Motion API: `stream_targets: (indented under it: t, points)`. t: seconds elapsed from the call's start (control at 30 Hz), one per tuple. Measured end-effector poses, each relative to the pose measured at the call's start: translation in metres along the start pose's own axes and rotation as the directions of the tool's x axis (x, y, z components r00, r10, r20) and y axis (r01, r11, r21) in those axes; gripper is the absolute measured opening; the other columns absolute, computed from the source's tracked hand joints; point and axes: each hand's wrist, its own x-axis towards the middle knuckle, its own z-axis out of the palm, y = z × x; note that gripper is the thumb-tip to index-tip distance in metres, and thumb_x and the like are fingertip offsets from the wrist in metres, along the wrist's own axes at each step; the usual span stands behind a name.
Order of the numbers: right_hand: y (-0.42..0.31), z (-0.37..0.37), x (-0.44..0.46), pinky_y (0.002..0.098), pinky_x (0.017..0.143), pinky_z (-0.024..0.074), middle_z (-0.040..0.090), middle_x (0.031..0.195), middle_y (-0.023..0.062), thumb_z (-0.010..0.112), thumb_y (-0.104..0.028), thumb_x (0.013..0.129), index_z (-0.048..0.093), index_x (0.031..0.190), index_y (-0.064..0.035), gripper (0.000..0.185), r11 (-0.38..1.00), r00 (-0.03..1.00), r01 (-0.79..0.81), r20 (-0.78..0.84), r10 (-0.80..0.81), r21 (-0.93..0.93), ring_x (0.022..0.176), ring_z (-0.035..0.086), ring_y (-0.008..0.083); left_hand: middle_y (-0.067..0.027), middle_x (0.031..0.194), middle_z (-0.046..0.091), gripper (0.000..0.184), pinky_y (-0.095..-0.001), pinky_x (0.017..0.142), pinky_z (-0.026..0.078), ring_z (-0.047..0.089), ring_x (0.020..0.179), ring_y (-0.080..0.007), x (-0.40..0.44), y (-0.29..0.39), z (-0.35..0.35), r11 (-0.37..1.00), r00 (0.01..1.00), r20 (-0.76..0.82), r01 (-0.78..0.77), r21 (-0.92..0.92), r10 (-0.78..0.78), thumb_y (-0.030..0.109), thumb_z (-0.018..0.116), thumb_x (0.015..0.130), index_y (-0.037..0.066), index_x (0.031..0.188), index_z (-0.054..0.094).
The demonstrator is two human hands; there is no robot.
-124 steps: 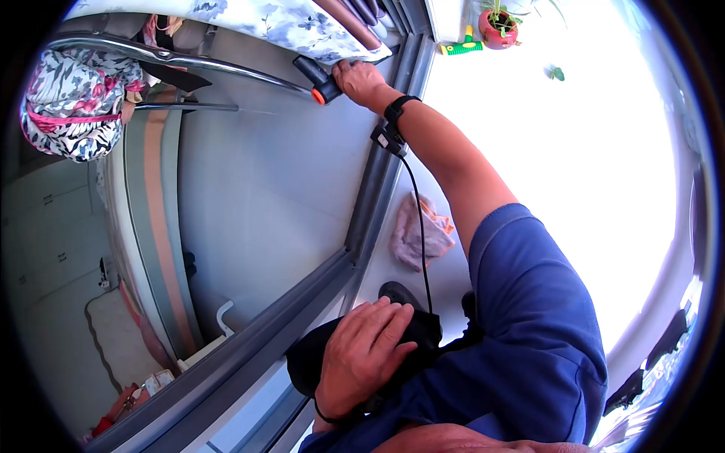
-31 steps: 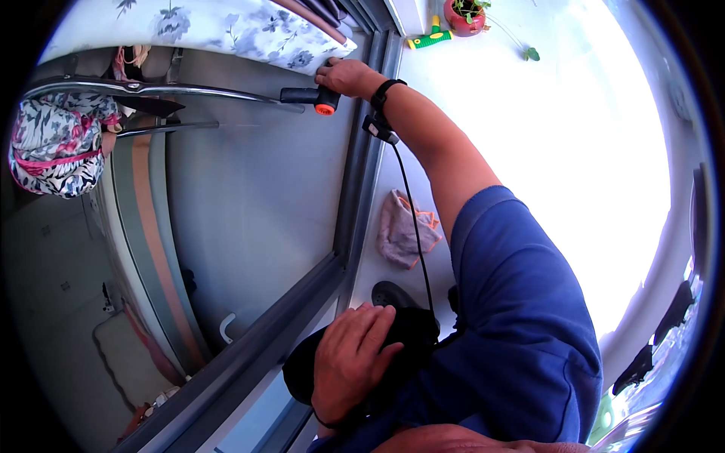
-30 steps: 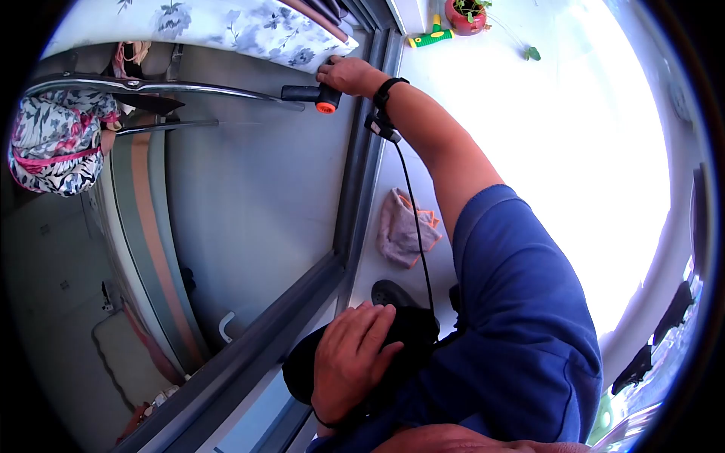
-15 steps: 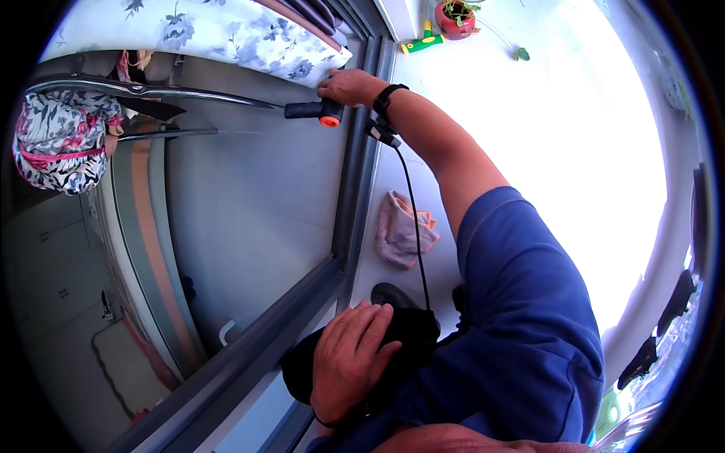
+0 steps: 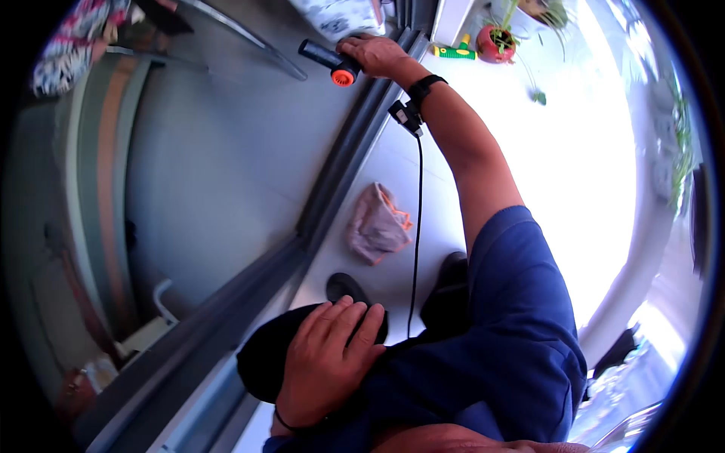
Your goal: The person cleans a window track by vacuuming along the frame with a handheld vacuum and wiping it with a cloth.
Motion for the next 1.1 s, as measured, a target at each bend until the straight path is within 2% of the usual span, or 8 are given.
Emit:
stream_targets:
  t: [0.1, 0.17, 0.37, 0.47, 0.67, 0.9, 1.0, 1.1]
  points:
    - [-0.004, -0.009, -0.005, 0.0400, 0.096, 0.0567, 0.068, 0.122, 0.0068, 0.061, -0.003, 0.092, 0.062, 0.129, -0.0149, 0.039, 0.989, 0.996, 0.016, 0.084, -0.004, -0.146, 0.110, 0.067, 0.0301, -0.0127, 0.122, 0.067, 0.052, -0.0490, 0.102, 0.052, 0.065, 0.117, -0.0340, -0.002, -0.010, -0.002, 0.998, 0.999, 0.006, -0.039, -0.045, 0.039, 0.023, 0.081, 0.080, 0.008, 0.128, 0.067]
    - [-0.012, -0.013, -0.012, 0.0381, 0.096, 0.0565, 0.067, 0.122, 0.0061, 0.060, -0.003, 0.094, 0.062, 0.131, -0.0139, 0.039, 0.983, 0.962, -0.050, 0.257, 0.096, -0.178, 0.109, 0.066, 0.0285, -0.0146, 0.122, 0.066, 0.051, -0.0483, 0.104, 0.050, 0.065, 0.118, -0.0328, 0.003, -0.010, -0.008, 0.991, 0.991, 0.056, -0.117, -0.071, 0.121, 0.025, 0.075, 0.088, 0.006, 0.134, 0.063]
    - [-0.025, -0.009, -0.013, 0.0373, 0.095, 0.0567, 0.067, 0.123, 0.0052, 0.064, 0.000, 0.091, 0.062, 0.131, -0.0138, 0.042, 0.998, 0.948, 0.049, 0.317, -0.033, -0.041, 0.105, 0.065, 0.0268, -0.0139, 0.122, 0.067, 0.051, -0.0495, 0.101, 0.052, 0.065, 0.118, -0.0345, 0.023, -0.009, -0.026, 0.994, 0.993, 0.071, -0.089, -0.063, 0.093, 0.025, 0.079, 0.084, 0.005, 0.129, 0.066]
    - [-0.032, -0.015, -0.011, 0.0434, 0.091, 0.0577, 0.066, 0.123, 0.0089, 0.067, 0.000, 0.088, 0.063, 0.129, -0.0138, 0.043, 0.997, 0.933, 0.060, 0.353, -0.075, 0.053, 0.100, 0.070, 0.0317, -0.0141, 0.122, 0.067, 0.051, -0.0491, 0.101, 0.052, 0.065, 0.117, -0.0350, 0.029, -0.010, -0.033, 0.993, 0.992, 0.085, -0.091, -0.080, 0.097, 0.024, 0.079, 0.084, 0.005, 0.130, 0.066]
    - [-0.030, -0.004, -0.023, 0.0473, 0.084, 0.0576, 0.062, 0.127, 0.0099, 0.072, 0.008, 0.081, 0.058, 0.129, -0.0110, 0.053, 0.973, 0.911, -0.079, 0.412, -0.019, 0.219, 0.096, 0.070, 0.0342, -0.0145, 0.118, 0.067, 0.055, -0.0491, 0.098, 0.052, 0.066, 0.112, -0.0355, 0.038, -0.017, -0.044, 0.997, 0.997, 0.064, -0.049, -0.054, 0.052, 0.022, 0.082, 0.079, 0.004, 0.129, 0.065]
    - [-0.023, 0.007, -0.030, 0.0460, 0.090, 0.0572, 0.058, 0.132, 0.0092, 0.070, 0.008, 0.082, 0.055, 0.128, -0.0124, 0.053, 0.934, 0.892, -0.106, 0.448, -0.062, 0.341, 0.105, 0.068, 0.0359, -0.0148, 0.118, 0.066, 0.054, -0.0463, 0.099, 0.051, 0.065, 0.112, -0.0344, 0.053, -0.056, -0.046, 0.996, 0.999, 0.051, -0.006, -0.087, 0.011, 0.021, 0.080, 0.082, 0.003, 0.131, 0.064]
    - [-0.029, 0.008, -0.031, 0.0459, 0.097, 0.0543, 0.059, 0.134, 0.0099, 0.072, 0.003, 0.082, 0.054, 0.132, -0.0162, 0.056, 0.907, 0.882, -0.219, 0.471, 0.026, 0.360, 0.111, 0.067, 0.0375, -0.0140, 0.115, 0.065, 0.055, -0.0447, 0.096, 0.051, 0.063, 0.110, -0.0327, 0.060, -0.071, -0.051, 0.993, 0.999, 0.035, 0.003, -0.120, 0.002, 0.020, 0.080, 0.080, 0.003, 0.129, 0.064]
    - [-0.014, 0.036, -0.044, 0.0453, 0.097, 0.0550, 0.063, 0.127, 0.0153, 0.073, -0.007, 0.081, 0.051, 0.136, -0.0169, 0.059, 0.890, 0.950, -0.191, 0.306, 0.062, 0.414, 0.111, 0.067, 0.0394, -0.0154, 0.116, 0.067, 0.057, -0.0465, 0.097, 0.051, 0.065, 0.108, -0.0370, 0.073, -0.063, -0.039, 0.993, 0.998, 0.034, 0.063, -0.097, -0.060, 0.016, 0.084, 0.073, 0.003, 0.126, 0.066]
